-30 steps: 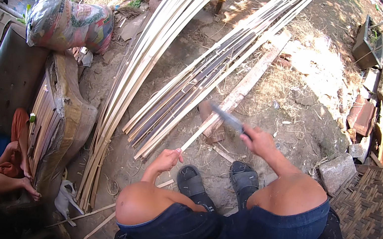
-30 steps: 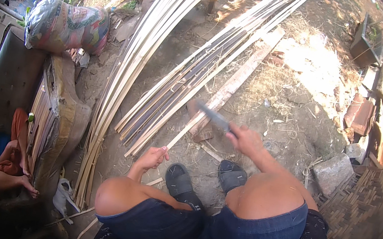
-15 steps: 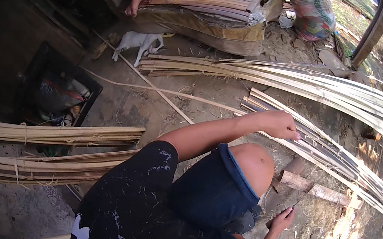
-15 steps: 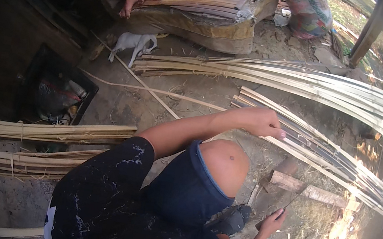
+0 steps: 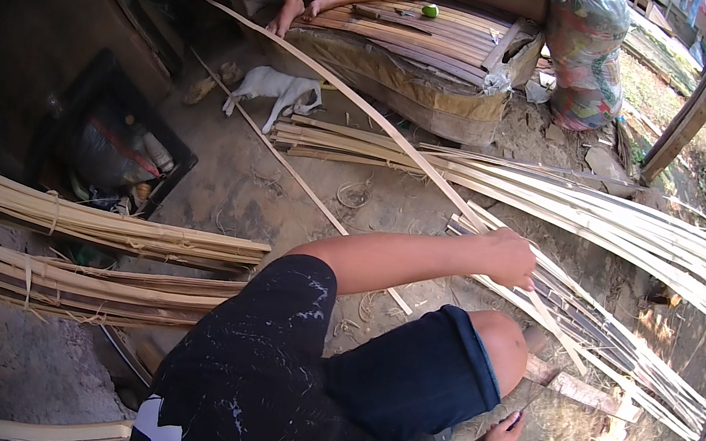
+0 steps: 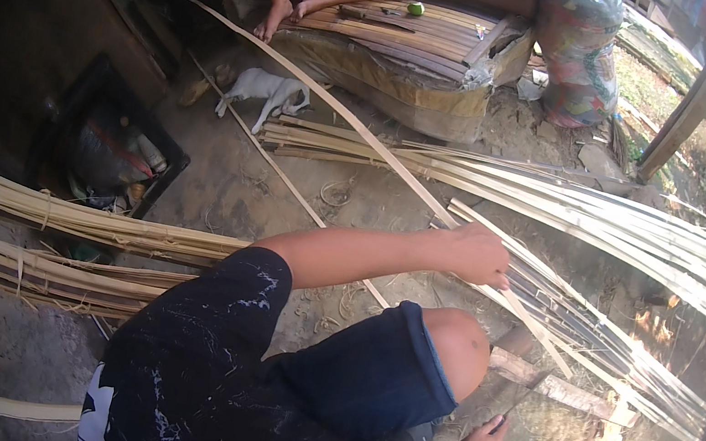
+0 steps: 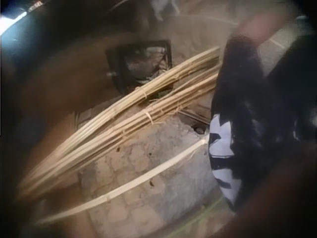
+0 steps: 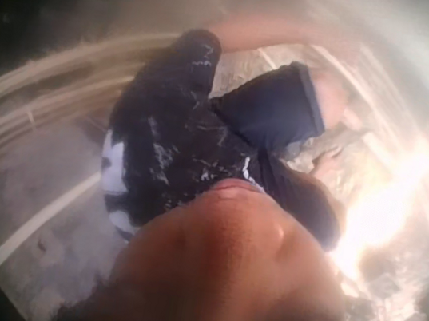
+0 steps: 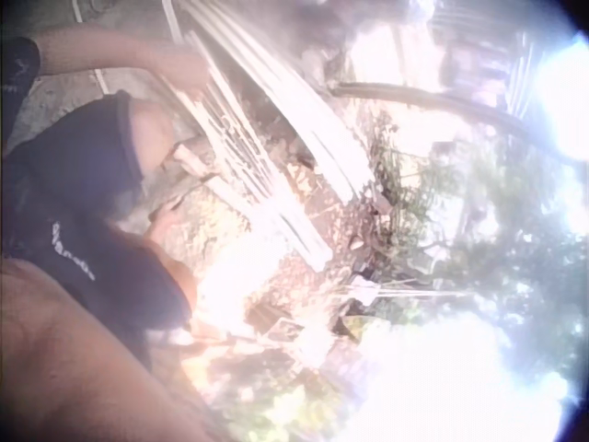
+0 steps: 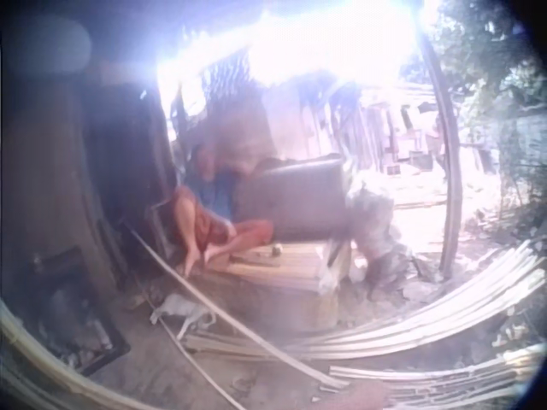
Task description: The person sits on the ground and uses a machete to split long bamboo strips into thinner pieces. They repeatedly strike the bamboo against a wooden block to separate the layers and then arrange the finished strips into a pile.
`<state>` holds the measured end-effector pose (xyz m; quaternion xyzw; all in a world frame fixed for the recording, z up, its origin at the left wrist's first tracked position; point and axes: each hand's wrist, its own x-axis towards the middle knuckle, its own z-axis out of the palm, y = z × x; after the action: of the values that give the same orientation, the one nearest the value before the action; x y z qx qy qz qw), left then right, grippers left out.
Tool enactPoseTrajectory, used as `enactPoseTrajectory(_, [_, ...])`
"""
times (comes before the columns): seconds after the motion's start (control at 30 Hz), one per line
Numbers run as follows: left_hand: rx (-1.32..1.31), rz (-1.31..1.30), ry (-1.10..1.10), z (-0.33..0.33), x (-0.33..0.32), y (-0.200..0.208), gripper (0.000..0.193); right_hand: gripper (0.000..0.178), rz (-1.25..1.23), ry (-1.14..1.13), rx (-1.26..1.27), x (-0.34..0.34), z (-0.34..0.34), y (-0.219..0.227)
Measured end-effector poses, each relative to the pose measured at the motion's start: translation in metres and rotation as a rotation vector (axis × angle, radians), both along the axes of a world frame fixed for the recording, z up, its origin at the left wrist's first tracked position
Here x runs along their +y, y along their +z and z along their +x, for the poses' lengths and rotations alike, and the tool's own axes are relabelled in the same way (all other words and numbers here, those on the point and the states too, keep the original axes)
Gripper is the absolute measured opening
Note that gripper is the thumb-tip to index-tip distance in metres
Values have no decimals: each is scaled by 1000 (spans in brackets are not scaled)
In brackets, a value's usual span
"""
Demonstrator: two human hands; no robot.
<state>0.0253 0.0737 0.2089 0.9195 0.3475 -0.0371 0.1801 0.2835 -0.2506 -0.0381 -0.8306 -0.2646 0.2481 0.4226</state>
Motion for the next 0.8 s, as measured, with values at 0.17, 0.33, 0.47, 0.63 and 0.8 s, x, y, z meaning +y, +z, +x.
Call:
enactPoseTrajectory(0.17, [155,21,100,-121,41,-58,34,42,-45,20,-113,-9,37,-34])
enactPoseTrajectory(0.33, [442,-43,367,-226,29,-85,53,41,-46,107,-282,6,11,-1])
enactPoseTrajectory(0.47, [291,-143,271,-167,35,-113,50,43,-102,12,-246,2,10,3])
enactPoseTrajectory(0.63, [3,-58,30,-64,41,-159,39,43,-107,-39,-180,5,3,8])
enactPoseTrajectory(0.8, [-72,78,-63,24,27,-210,34,43,-60,-42,-161,3,0,5])
